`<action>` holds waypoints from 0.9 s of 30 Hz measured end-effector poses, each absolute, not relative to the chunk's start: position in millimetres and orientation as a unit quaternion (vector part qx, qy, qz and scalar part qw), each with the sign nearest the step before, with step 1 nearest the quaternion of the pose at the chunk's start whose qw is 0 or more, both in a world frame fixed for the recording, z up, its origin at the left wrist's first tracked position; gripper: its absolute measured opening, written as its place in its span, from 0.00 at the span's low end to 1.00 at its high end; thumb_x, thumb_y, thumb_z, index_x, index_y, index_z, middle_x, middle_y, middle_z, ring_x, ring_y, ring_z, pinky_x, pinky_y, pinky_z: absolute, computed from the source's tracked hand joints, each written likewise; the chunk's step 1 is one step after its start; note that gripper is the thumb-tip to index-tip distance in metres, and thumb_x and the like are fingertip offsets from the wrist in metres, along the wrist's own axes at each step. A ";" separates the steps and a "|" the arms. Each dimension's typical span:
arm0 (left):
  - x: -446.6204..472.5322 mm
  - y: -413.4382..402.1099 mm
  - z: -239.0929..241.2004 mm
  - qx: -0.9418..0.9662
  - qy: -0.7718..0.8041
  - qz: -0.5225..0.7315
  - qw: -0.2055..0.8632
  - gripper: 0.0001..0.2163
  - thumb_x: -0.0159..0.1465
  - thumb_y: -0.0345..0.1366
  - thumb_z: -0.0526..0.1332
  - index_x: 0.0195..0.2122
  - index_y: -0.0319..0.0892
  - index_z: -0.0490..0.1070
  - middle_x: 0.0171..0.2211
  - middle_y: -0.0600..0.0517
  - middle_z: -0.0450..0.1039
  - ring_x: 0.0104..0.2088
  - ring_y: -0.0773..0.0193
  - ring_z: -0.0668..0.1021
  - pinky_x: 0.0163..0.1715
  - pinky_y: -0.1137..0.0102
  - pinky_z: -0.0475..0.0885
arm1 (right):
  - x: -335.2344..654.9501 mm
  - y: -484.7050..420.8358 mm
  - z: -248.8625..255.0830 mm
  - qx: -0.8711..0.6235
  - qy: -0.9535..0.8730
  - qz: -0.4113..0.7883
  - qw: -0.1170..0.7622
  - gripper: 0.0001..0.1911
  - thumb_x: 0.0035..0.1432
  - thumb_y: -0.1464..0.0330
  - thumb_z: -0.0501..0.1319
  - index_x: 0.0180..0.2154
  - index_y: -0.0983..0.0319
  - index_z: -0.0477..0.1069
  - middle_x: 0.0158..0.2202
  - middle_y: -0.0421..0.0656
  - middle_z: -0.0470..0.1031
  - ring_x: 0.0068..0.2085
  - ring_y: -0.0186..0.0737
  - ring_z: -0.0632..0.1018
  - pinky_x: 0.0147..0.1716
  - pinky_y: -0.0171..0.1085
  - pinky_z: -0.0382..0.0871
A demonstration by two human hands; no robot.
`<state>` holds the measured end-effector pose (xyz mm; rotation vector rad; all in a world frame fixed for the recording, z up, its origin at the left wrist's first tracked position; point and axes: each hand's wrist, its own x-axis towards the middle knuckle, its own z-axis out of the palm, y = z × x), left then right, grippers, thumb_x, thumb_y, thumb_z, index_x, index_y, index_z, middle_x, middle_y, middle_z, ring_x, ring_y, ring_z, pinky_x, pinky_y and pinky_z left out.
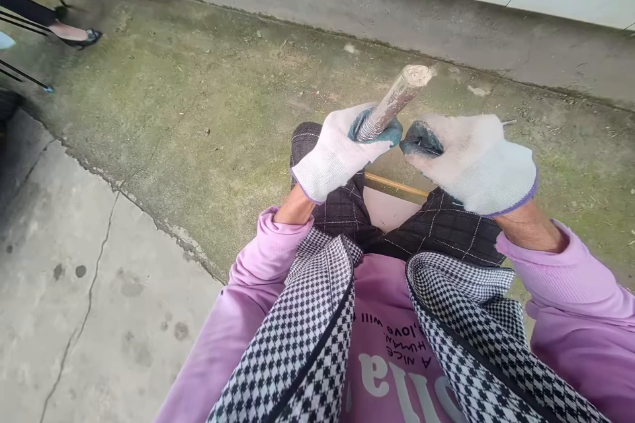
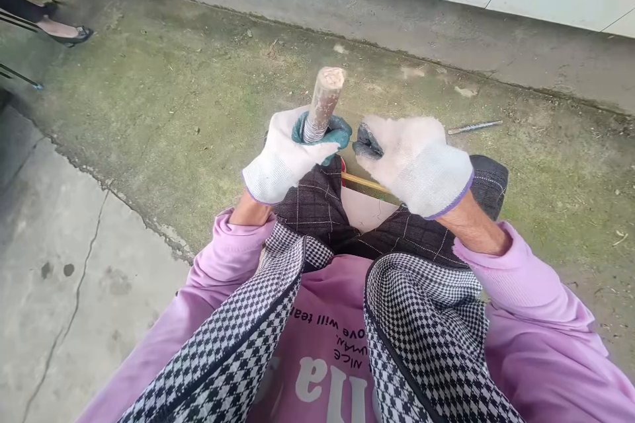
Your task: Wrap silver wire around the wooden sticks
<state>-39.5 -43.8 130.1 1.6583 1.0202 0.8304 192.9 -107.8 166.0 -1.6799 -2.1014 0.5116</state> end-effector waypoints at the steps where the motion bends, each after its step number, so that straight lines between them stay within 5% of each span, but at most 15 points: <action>1: -38.9 -44.3 130.2 0.689 0.417 0.343 0.483 0.06 0.69 0.40 0.77 0.40 0.47 0.83 0.39 0.51 0.86 0.42 0.54 0.87 0.47 0.55 0.88 | 193.7 -109.2 163.5 -0.602 -0.749 0.184 0.208 0.14 0.78 0.54 0.65 0.38 0.50 0.80 0.25 0.45 0.74 0.28 0.55 0.77 0.30 0.47 0.61; 8: -38.1 -41.5 127.1 0.690 0.436 0.309 0.488 0.05 0.69 0.31 0.75 0.43 0.50 0.85 0.36 0.51 0.86 0.36 0.57 0.83 0.40 0.55 0.86 | 202.5 -109.7 157.5 -0.581 -0.756 0.216 0.211 0.13 0.79 0.54 0.65 0.38 0.49 0.81 0.27 0.45 0.77 0.32 0.56 0.81 0.31 0.48 0.62; 14: -36.5 -46.6 122.3 0.745 0.404 0.324 0.422 0.05 0.68 0.30 0.73 0.43 0.45 0.82 0.39 0.51 0.86 0.41 0.56 0.86 0.49 0.57 0.87 | 192.9 -108.0 164.3 -0.620 -0.698 0.270 0.236 0.13 0.73 0.62 0.72 0.34 0.51 0.74 0.27 0.43 0.74 0.30 0.48 0.75 0.31 0.46 0.59; 18: -37.3 -49.8 120.1 0.803 0.374 0.322 0.332 0.11 0.69 0.28 0.72 0.52 0.44 0.82 0.47 0.49 0.88 0.49 0.53 0.90 0.55 0.59 0.86 | 186.4 -108.6 171.5 -0.652 -0.626 0.335 0.267 0.18 0.66 0.67 0.75 0.29 0.53 0.70 0.25 0.40 0.69 0.29 0.42 0.70 0.30 0.43 0.57; 24: -34.0 -49.8 114.5 0.845 0.349 0.303 0.270 0.11 0.71 0.27 0.71 0.52 0.48 0.82 0.54 0.48 0.88 0.53 0.52 0.91 0.55 0.59 0.86 | 178.5 -106.3 171.6 -0.577 -0.493 0.520 0.392 0.14 0.53 0.58 0.76 0.26 0.53 0.74 0.22 0.35 0.67 0.25 0.35 0.63 0.23 0.40 0.54; 27: -28.2 -54.1 119.9 0.762 0.427 0.342 0.348 0.07 0.72 0.32 0.73 0.50 0.47 0.81 0.50 0.49 0.87 0.51 0.54 0.90 0.52 0.61 0.87 | 178.8 -108.0 164.6 -0.589 -0.483 0.477 0.438 0.13 0.53 0.58 0.76 0.28 0.52 0.74 0.23 0.36 0.70 0.24 0.38 0.66 0.22 0.41 0.60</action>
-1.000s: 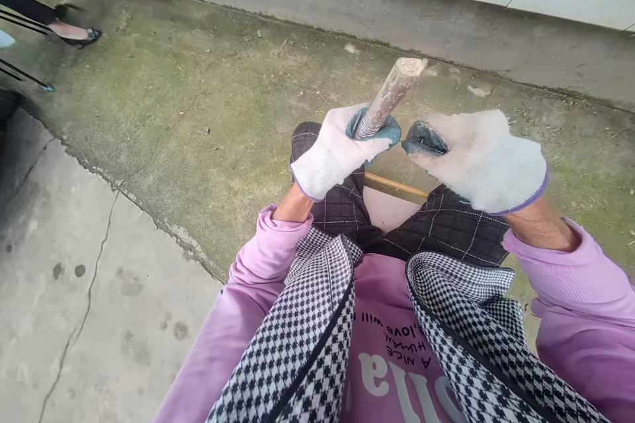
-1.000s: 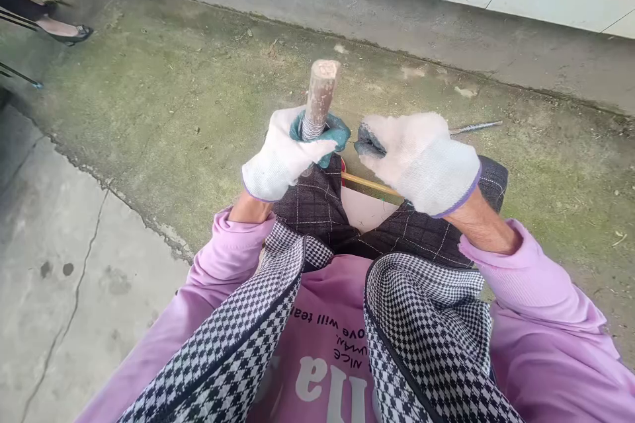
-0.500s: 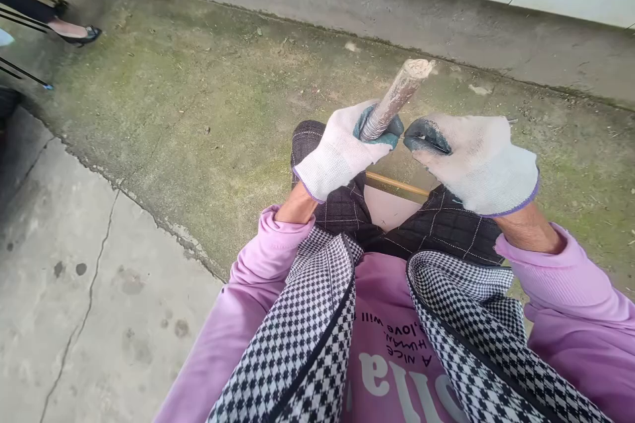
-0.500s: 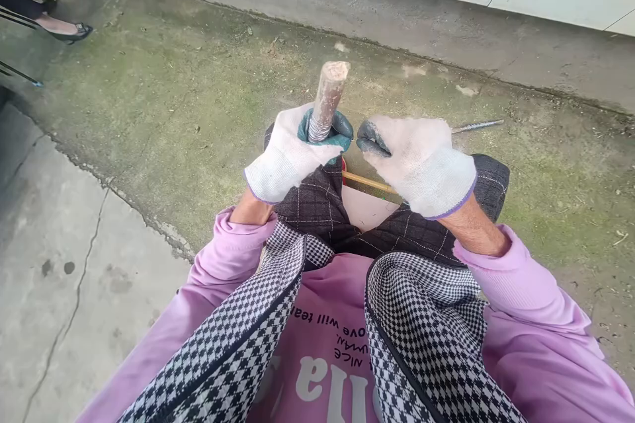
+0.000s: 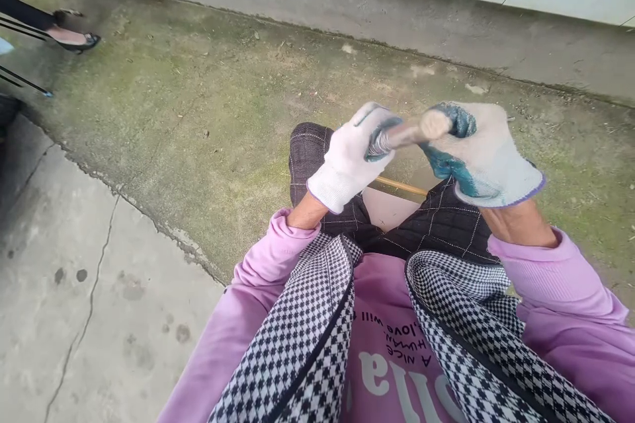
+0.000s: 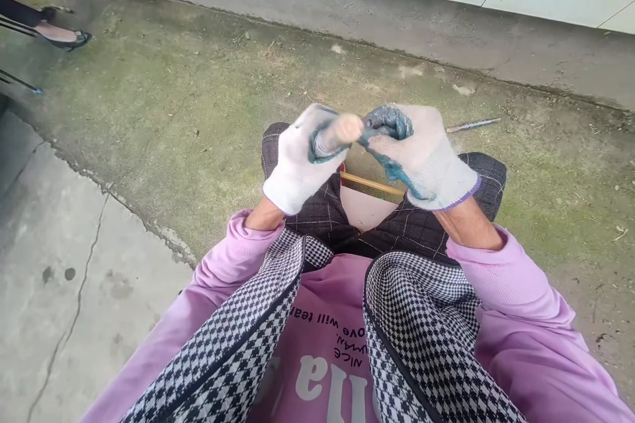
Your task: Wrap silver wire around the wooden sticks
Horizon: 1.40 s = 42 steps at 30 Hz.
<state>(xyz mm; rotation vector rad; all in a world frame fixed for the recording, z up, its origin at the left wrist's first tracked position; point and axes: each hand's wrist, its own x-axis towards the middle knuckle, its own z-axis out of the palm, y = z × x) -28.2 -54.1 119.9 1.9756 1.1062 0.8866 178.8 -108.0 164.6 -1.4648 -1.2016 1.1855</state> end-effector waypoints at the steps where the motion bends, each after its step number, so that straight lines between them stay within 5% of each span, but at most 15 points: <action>1: -26.6 -55.7 123.9 0.719 0.454 0.352 0.391 0.07 0.72 0.33 0.74 0.49 0.47 0.80 0.46 0.50 0.86 0.47 0.56 0.89 0.49 0.63 0.87 | 180.5 -109.2 162.3 -0.600 -0.505 0.436 0.442 0.12 0.56 0.59 0.76 0.30 0.51 0.75 0.25 0.37 0.73 0.26 0.41 0.71 0.25 0.43 0.66; 5: -24.8 -59.6 142.8 0.545 0.485 0.309 0.610 0.11 0.72 0.42 0.78 0.45 0.45 0.78 0.32 0.57 0.77 0.26 0.69 0.77 0.28 0.72 0.77 | 187.8 -115.4 161.4 -0.658 -0.622 0.269 0.327 0.02 0.66 0.63 0.71 0.41 0.50 0.82 0.39 0.45 0.89 0.42 0.56 0.87 0.47 0.54 0.80; 10: -25.1 -61.2 148.8 0.483 0.472 0.280 0.682 0.16 0.69 0.45 0.81 0.45 0.43 0.80 0.28 0.59 0.75 0.21 0.72 0.72 0.22 0.74 0.72 | 184.1 -117.8 171.9 -0.692 -0.693 0.158 0.129 0.05 0.72 0.63 0.70 0.47 0.55 0.83 0.41 0.51 0.90 0.46 0.63 0.91 0.47 0.53 0.79; 16: -23.1 -61.4 131.9 0.591 0.482 0.317 0.564 0.10 0.69 0.39 0.79 0.47 0.44 0.83 0.32 0.55 0.82 0.30 0.63 0.84 0.35 0.68 0.83 | 185.6 -117.6 164.3 -0.654 -0.701 0.208 0.196 0.04 0.72 0.61 0.69 0.40 0.52 0.80 0.35 0.48 0.86 0.42 0.60 0.88 0.39 0.50 0.76; 21: -31.4 -60.0 124.3 0.766 0.440 0.316 0.346 0.10 0.71 0.34 0.76 0.52 0.46 0.85 0.47 0.49 0.89 0.49 0.53 0.91 0.54 0.61 0.88 | 188.5 -115.6 160.3 -0.629 -0.604 0.341 0.353 0.08 0.58 0.61 0.72 0.30 0.51 0.75 0.27 0.42 0.76 0.32 0.49 0.77 0.32 0.47 0.70; 27: -43.1 -58.4 116.6 0.897 0.321 0.239 0.188 0.10 0.77 0.32 0.70 0.57 0.48 0.83 0.57 0.45 0.87 0.57 0.52 0.90 0.56 0.59 0.88 | 192.2 -110.9 166.7 -0.555 -0.490 0.557 0.375 0.16 0.54 0.50 0.79 0.31 0.52 0.81 0.28 0.41 0.76 0.29 0.42 0.71 0.24 0.41 0.63; 31: -41.9 -65.2 124.5 0.783 0.425 0.290 0.351 0.07 0.77 0.37 0.73 0.54 0.46 0.83 0.46 0.49 0.87 0.44 0.57 0.90 0.47 0.63 0.88 | 190.7 -112.9 168.3 -0.582 -0.473 0.545 0.375 0.11 0.55 0.55 0.77 0.32 0.50 0.79 0.25 0.39 0.71 0.26 0.43 0.67 0.23 0.44 0.64; 36: -40.2 -71.1 144.9 0.554 0.462 0.245 0.648 0.16 0.77 0.51 0.73 0.41 0.44 0.79 0.29 0.54 0.80 0.21 0.68 0.77 0.23 0.71 0.77 | 187.5 -121.8 161.7 -0.622 -0.613 0.344 0.345 0.04 0.58 0.63 0.73 0.37 0.52 0.82 0.34 0.44 0.83 0.36 0.53 0.81 0.37 0.50 0.75; 42: -37.0 -72.9 154.8 0.457 0.453 0.213 0.735 0.26 0.70 0.61 0.80 0.34 0.45 0.74 0.24 0.55 0.77 0.17 0.72 0.71 0.18 0.74 0.71 | 186.5 -129.6 158.0 -0.572 -0.760 0.221 0.215 0.08 0.75 0.60 0.68 0.40 0.51 0.82 0.36 0.50 0.86 0.43 0.60 0.86 0.36 0.50 0.74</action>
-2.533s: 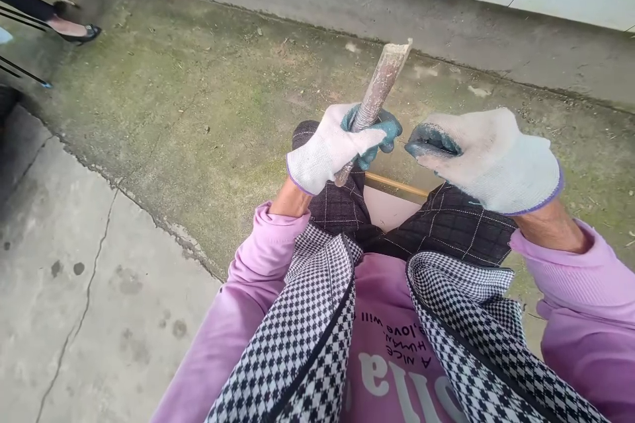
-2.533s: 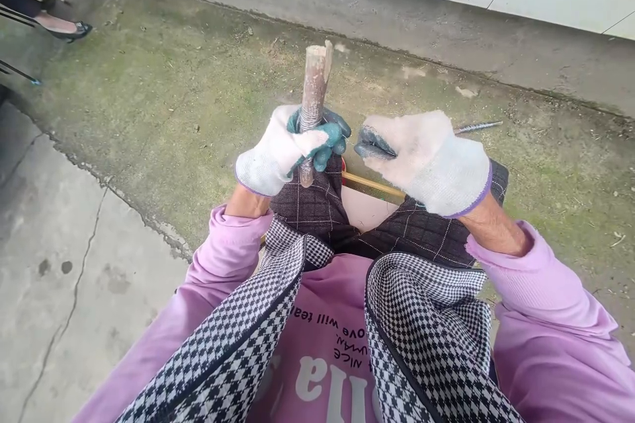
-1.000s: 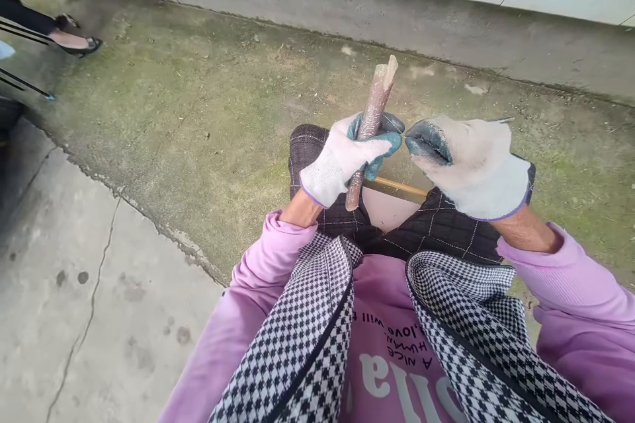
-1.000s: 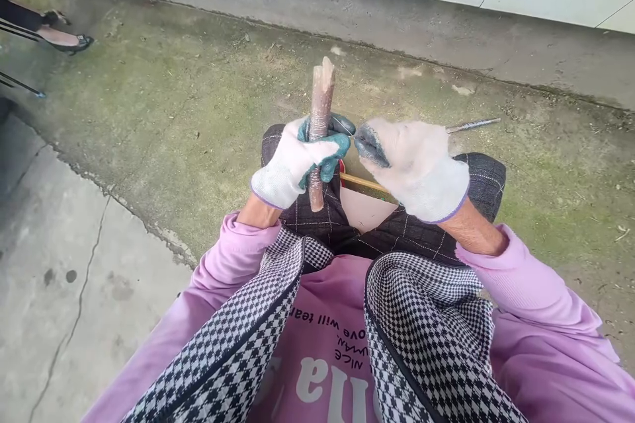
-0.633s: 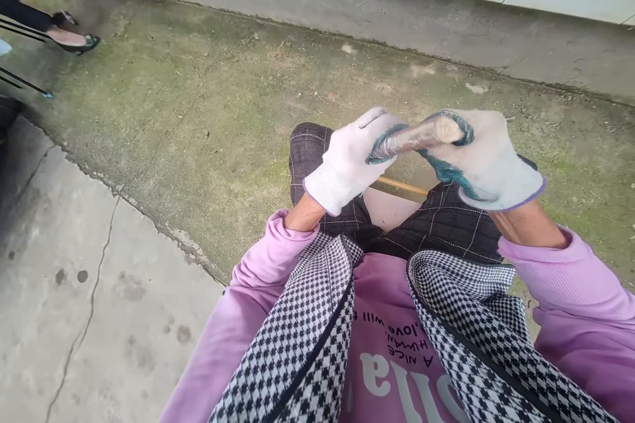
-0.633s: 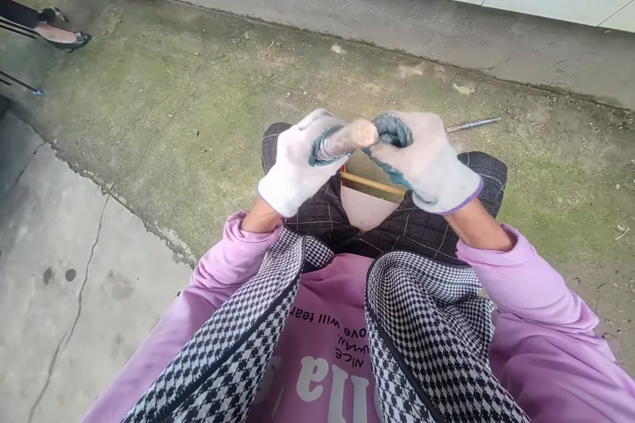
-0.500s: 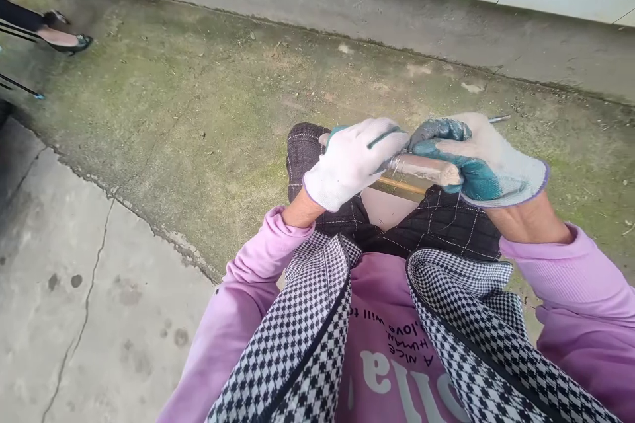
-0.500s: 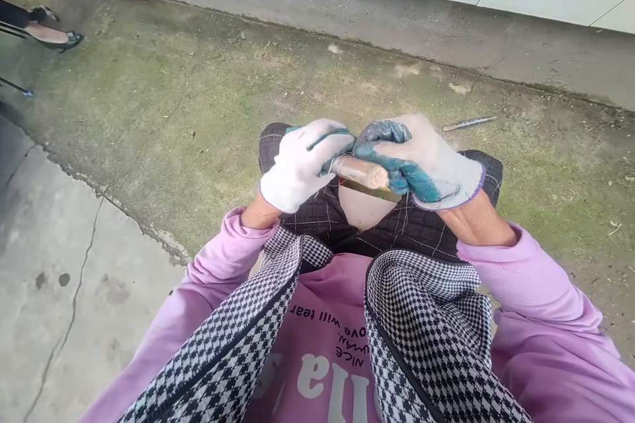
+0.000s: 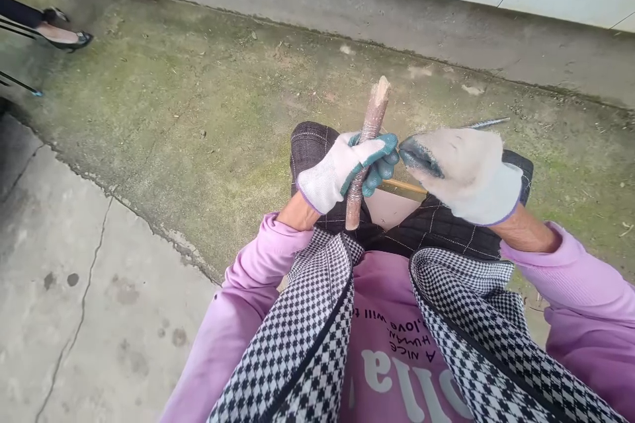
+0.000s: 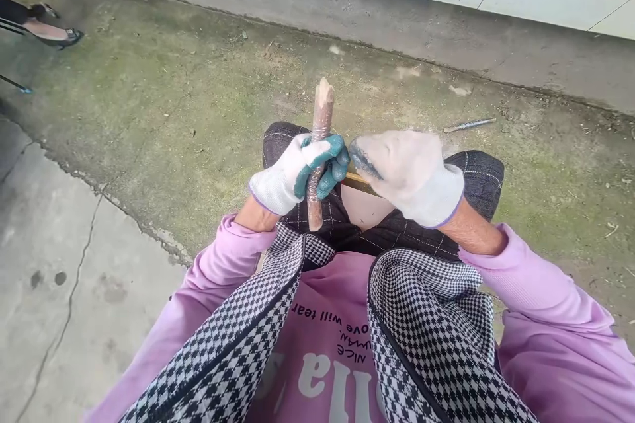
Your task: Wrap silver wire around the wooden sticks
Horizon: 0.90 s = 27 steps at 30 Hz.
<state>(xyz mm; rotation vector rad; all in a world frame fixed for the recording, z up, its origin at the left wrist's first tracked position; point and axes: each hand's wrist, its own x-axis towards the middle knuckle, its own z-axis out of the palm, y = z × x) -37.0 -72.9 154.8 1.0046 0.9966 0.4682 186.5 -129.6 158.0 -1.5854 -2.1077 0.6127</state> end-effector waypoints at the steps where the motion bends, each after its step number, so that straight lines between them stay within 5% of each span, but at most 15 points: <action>1: -36.1 -73.0 154.6 0.455 0.452 0.212 0.738 0.26 0.70 0.61 0.80 0.34 0.45 0.74 0.24 0.55 0.77 0.17 0.72 0.71 0.18 0.74 0.71 | 185.8 -130.0 159.2 -0.565 -0.781 0.191 0.187 0.09 0.77 0.62 0.66 0.40 0.52 0.83 0.37 0.51 0.86 0.43 0.60 0.86 0.37 0.50 0.74; 6: -33.4 -73.2 151.2 0.453 0.463 0.213 0.732 0.23 0.71 0.56 0.80 0.36 0.45 0.74 0.23 0.56 0.76 0.17 0.72 0.71 0.18 0.74 0.71 | 183.9 -130.5 166.6 -0.529 -0.833 0.114 0.114 0.15 0.79 0.66 0.60 0.45 0.54 0.87 0.38 0.52 0.87 0.41 0.58 0.84 0.38 0.50 0.70; 18: -40.8 -72.7 145.7 0.484 0.474 0.228 0.699 0.19 0.70 0.52 0.81 0.40 0.45 0.76 0.28 0.53 0.82 0.21 0.70 0.74 0.21 0.71 0.75 | 186.0 -128.5 162.1 -0.538 -0.832 0.080 0.106 0.14 0.77 0.66 0.61 0.47 0.55 0.88 0.40 0.51 0.88 0.42 0.56 0.83 0.38 0.49 0.69; 27: -40.7 -82.0 135.6 0.615 0.490 0.278 0.552 0.05 0.72 0.38 0.74 0.43 0.45 0.82 0.29 0.54 0.81 0.30 0.61 0.84 0.34 0.67 0.84 | 191.7 -130.9 163.7 -0.599 -0.697 0.297 0.259 0.10 0.71 0.54 0.71 0.37 0.50 0.81 0.34 0.47 0.83 0.36 0.55 0.81 0.33 0.49 0.74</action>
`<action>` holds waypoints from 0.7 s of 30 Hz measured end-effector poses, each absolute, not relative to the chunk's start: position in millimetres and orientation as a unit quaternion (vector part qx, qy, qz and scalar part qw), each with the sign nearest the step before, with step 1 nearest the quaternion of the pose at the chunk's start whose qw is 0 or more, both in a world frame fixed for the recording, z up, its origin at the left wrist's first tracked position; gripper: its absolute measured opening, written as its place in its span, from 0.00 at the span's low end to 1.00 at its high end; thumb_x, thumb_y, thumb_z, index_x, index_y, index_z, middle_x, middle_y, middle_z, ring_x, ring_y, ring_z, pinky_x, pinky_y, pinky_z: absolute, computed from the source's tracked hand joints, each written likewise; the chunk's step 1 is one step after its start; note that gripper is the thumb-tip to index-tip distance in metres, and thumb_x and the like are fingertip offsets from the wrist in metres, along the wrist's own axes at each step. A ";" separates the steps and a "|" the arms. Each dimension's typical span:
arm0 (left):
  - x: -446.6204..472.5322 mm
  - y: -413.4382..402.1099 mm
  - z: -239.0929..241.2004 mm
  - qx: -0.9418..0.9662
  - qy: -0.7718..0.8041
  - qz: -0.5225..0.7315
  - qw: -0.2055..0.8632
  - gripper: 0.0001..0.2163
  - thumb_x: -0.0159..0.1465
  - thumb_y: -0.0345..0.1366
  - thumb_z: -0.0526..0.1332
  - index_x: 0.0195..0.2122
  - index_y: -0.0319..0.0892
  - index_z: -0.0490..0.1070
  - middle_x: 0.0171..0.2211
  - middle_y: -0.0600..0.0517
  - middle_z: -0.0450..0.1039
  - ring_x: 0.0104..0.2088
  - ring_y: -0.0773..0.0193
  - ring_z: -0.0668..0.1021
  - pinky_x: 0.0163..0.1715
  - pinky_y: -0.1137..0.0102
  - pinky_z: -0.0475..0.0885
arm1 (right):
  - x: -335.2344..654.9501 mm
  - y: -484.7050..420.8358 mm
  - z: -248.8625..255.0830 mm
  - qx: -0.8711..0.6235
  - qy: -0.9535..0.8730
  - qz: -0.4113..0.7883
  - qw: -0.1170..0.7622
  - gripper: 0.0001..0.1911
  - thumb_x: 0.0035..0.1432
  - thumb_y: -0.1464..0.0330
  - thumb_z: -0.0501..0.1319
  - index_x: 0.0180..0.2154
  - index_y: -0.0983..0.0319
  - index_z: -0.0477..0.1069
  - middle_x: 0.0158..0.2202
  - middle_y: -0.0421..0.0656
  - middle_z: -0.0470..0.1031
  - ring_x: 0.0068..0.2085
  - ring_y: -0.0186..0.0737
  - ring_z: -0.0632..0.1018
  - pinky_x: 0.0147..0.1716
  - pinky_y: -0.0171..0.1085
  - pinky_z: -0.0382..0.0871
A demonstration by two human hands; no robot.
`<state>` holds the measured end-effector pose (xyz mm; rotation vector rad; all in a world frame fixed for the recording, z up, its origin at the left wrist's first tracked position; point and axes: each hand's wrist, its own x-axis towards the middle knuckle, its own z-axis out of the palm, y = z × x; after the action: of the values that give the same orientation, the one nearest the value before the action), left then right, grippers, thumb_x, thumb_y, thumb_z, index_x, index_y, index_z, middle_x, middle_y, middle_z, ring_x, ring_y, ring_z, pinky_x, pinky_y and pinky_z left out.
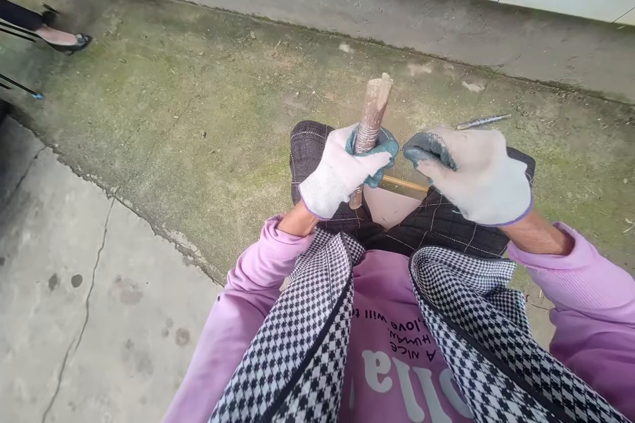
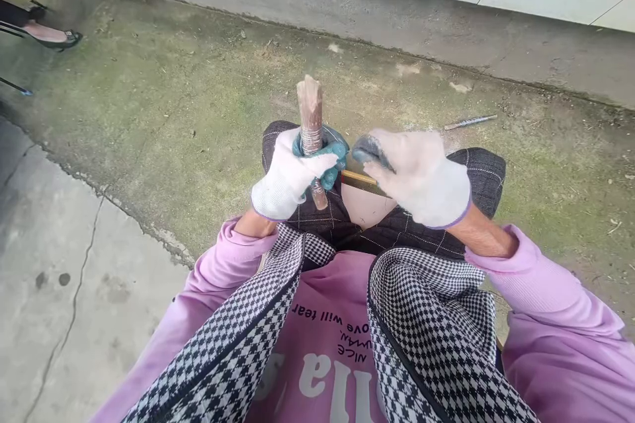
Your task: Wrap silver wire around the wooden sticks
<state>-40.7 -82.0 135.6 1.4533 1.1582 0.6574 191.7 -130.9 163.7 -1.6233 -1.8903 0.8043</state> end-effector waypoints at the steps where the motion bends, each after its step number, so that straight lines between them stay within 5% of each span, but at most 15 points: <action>1: -41.9 -84.2 134.9 0.643 0.488 0.285 0.517 0.04 0.71 0.37 0.74 0.44 0.45 0.82 0.31 0.54 0.82 0.34 0.59 0.87 0.37 0.66 0.85 | 190.3 -129.7 163.2 -0.601 -0.659 0.357 0.278 0.13 0.69 0.52 0.73 0.35 0.50 0.80 0.31 0.45 0.80 0.32 0.52 0.78 0.30 0.48 0.72; 6: -47.9 -89.2 132.1 0.759 0.439 0.307 0.370 0.13 0.66 0.33 0.77 0.51 0.45 0.87 0.48 0.48 0.91 0.53 0.51 0.92 0.56 0.62 0.87 | 183.7 -123.0 150.4 -0.508 -0.422 0.670 0.339 0.32 0.57 0.41 0.83 0.28 0.51 0.67 0.19 0.33 0.57 0.20 0.34 0.55 0.16 0.38 0.49; 10: -48.2 -87.2 129.3 0.723 0.452 0.311 0.419 0.10 0.67 0.36 0.78 0.48 0.44 0.88 0.44 0.48 0.91 0.47 0.52 0.92 0.52 0.62 0.89 | 181.5 -123.8 145.9 -0.479 -0.395 0.701 0.351 0.32 0.52 0.43 0.87 0.29 0.54 0.73 0.18 0.30 0.57 0.20 0.30 0.53 0.15 0.34 0.46; 14: -47.7 -86.8 128.8 0.676 0.468 0.301 0.483 0.10 0.66 0.40 0.80 0.45 0.43 0.87 0.39 0.49 0.90 0.43 0.53 0.91 0.46 0.63 0.88 | 179.1 -126.2 151.4 -0.515 -0.392 0.682 0.340 0.33 0.55 0.43 0.88 0.29 0.54 0.70 0.18 0.31 0.60 0.20 0.31 0.58 0.17 0.35 0.53; 17: -47.5 -85.7 124.8 0.650 0.475 0.320 0.498 0.09 0.66 0.40 0.80 0.42 0.44 0.86 0.35 0.51 0.87 0.39 0.55 0.89 0.42 0.64 0.86 | 187.3 -122.6 151.1 -0.549 -0.430 0.633 0.336 0.27 0.63 0.42 0.81 0.33 0.55 0.76 0.22 0.38 0.72 0.24 0.38 0.71 0.23 0.39 0.68; 19: -47.2 -83.5 120.1 0.630 0.486 0.343 0.499 0.08 0.66 0.39 0.79 0.40 0.45 0.84 0.31 0.53 0.84 0.34 0.58 0.86 0.37 0.66 0.84 | 198.8 -120.8 150.2 -0.600 -0.508 0.505 0.356 0.20 0.67 0.46 0.74 0.40 0.56 0.83 0.33 0.45 0.86 0.34 0.48 0.85 0.36 0.48 0.83; 21: -46.6 -80.5 115.9 0.609 0.497 0.371 0.494 0.08 0.66 0.38 0.79 0.38 0.45 0.82 0.28 0.56 0.80 0.30 0.62 0.83 0.33 0.69 0.81 | 208.8 -124.4 152.2 -0.661 -0.595 0.275 0.365 0.15 0.70 0.55 0.68 0.47 0.55 0.88 0.47 0.50 0.93 0.49 0.58 0.91 0.55 0.61 0.87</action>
<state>-46.6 -80.5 115.9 1.4754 1.2058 0.9006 208.8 -124.4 152.2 -1.6989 -1.5307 0.7070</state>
